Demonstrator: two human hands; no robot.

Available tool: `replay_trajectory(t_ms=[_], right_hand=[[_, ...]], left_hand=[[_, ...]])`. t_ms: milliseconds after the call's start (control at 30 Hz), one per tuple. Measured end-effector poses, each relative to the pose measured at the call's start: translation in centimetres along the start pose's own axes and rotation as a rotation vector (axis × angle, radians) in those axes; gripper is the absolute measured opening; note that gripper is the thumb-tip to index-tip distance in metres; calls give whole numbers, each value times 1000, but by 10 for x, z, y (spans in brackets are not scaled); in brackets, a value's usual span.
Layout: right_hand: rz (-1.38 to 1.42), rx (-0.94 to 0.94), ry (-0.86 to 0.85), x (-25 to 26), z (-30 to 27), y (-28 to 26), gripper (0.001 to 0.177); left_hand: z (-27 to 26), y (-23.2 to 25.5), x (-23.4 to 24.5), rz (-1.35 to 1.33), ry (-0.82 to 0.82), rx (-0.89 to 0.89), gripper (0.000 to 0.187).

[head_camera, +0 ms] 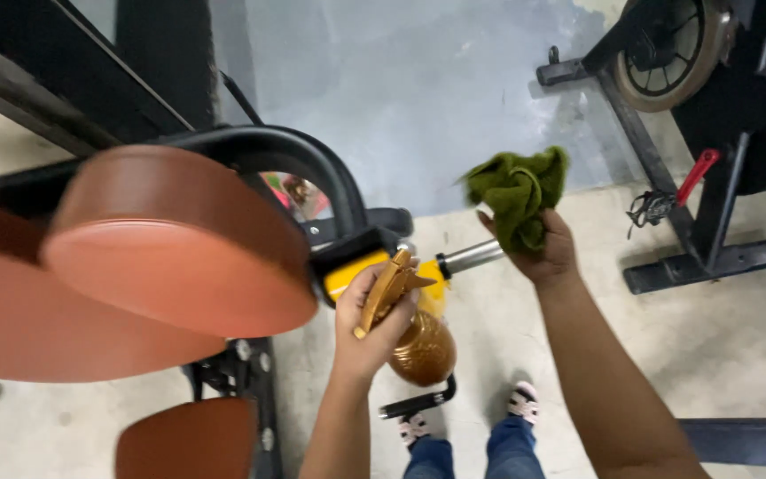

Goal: The recorder is spraying a cleaning solution and wiping down parts of a gym machine.

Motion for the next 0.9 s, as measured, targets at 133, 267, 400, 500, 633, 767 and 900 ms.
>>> replay_trajectory(t_ms=[133,267,400,500,633,767,900], right_hand=[[-300,-44,-177,44,13,-50,51],[-260,-171,-24,89,42,-69,51],[-389,-233,68,146,74,-73,49],[-526,-218,-57,164,90,-79,48],[-795,-75,-196,162,110,-82,47],[-1864,523,-837,167,111,-70,45],[-2454,-380,-1044,204,85,-11,50]], left_hand=[[9,-47,-47,-48,147,8,31],[28,-92,-84,-84,262,-6,25],[46,-135,-99,122,423,-44,27],[55,-159,-100,198,556,-53,28],[65,-178,-96,239,633,-84,30],[64,-204,-89,193,673,-8,37],[65,-206,-87,402,700,-19,40]])
Point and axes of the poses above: each hand's wrist, its own z-axis towards the middle knuckle, its own x-axis out of the back of the hand, y = z × x, the point moved 6 cm from there along z, towards the middle knuckle, and after that the axes turned 12 degrees about x, right-handed, at the moved point
